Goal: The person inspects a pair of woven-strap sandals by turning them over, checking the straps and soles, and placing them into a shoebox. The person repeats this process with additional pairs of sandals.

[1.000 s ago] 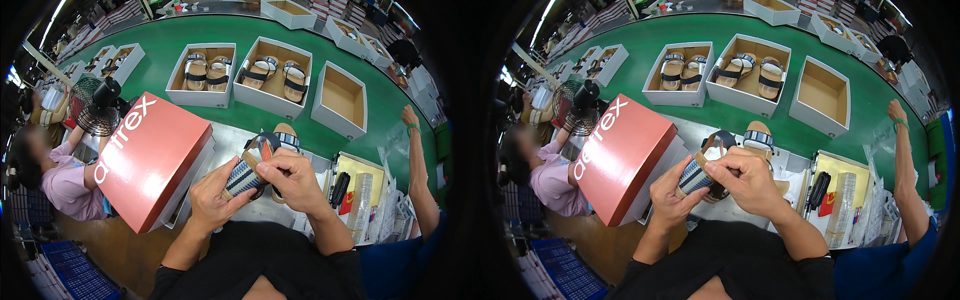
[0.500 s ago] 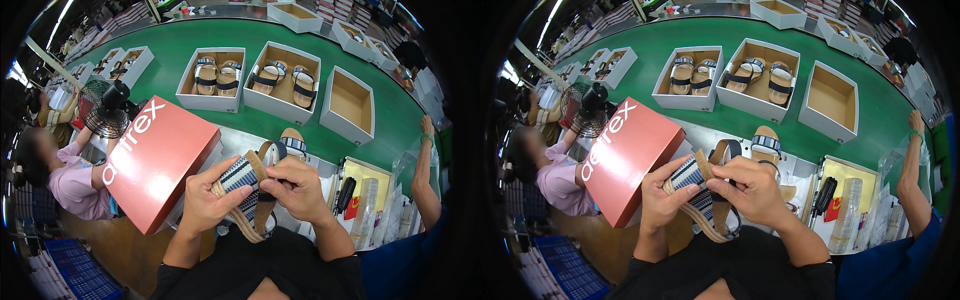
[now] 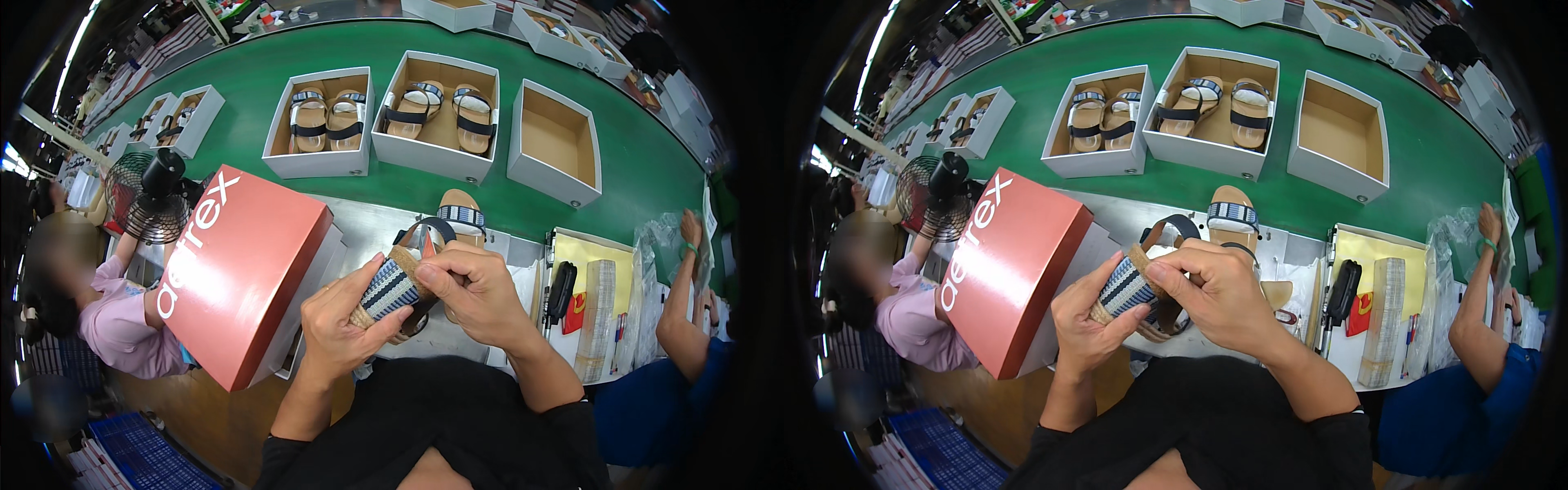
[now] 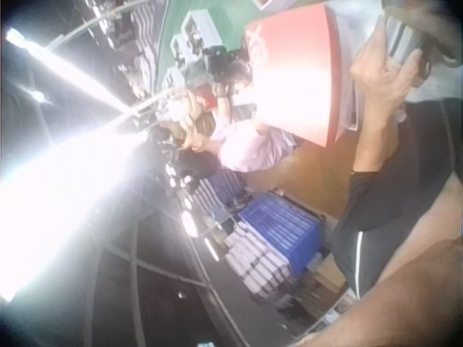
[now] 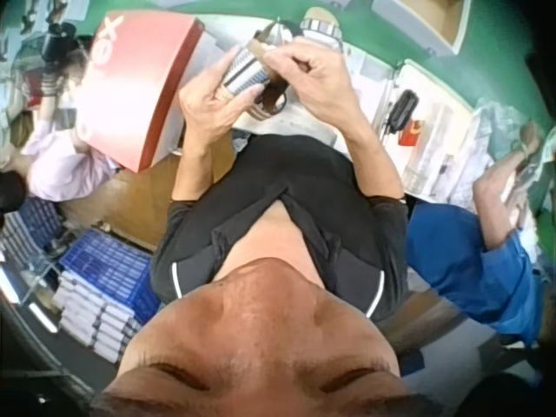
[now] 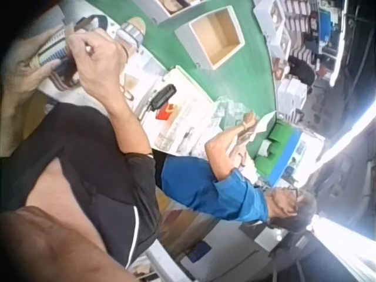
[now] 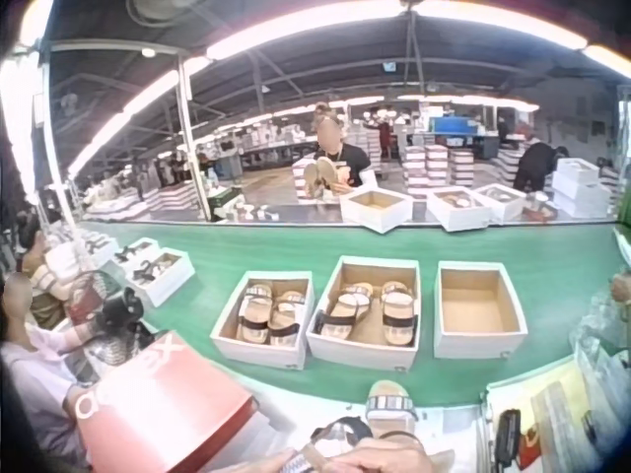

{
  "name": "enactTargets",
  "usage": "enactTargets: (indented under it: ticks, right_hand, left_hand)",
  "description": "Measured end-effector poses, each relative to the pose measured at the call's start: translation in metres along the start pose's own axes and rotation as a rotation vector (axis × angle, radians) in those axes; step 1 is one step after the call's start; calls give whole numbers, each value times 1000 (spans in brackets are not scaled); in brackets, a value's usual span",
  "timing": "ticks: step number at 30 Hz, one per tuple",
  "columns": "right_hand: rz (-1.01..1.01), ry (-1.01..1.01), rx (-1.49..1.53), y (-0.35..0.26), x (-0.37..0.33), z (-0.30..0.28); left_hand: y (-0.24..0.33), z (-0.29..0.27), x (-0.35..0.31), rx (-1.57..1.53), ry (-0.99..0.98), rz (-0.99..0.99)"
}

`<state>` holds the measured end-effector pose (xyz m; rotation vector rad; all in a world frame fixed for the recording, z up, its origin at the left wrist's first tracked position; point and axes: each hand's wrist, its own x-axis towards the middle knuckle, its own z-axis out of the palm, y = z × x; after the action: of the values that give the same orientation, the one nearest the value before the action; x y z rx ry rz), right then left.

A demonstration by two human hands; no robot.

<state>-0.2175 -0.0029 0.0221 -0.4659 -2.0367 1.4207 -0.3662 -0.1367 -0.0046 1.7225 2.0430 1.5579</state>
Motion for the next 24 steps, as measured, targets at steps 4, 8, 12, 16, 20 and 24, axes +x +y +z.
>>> enactTargets:
  ticks: [4, 8, 12, 16, 20, 24]
  right_hand:
    - [-27, 44, -15, 3, -2, -1]
    - [-56, 375, 78, 17, -18, -21]
    - [136, 781, 117, 42, -56, -55]
    - [378, 658, -560, 96, -145, -48]
    - [405, 496, -730, 135, -213, -14]
    - [506, 550, -789, 147, -212, -7]
  left_hand:
    - [-4, 7, 2, 3, 3, 5]
    - [-15, 22, 2, 92, 84, 124]
    - [-35, 34, -10, 98, 99, 16]
    - [-39, 42, -10, 100, 67, 22]
    - [-39, 47, -5, 79, 48, 29]
    - [-36, 48, 2, 94, 20, 56]
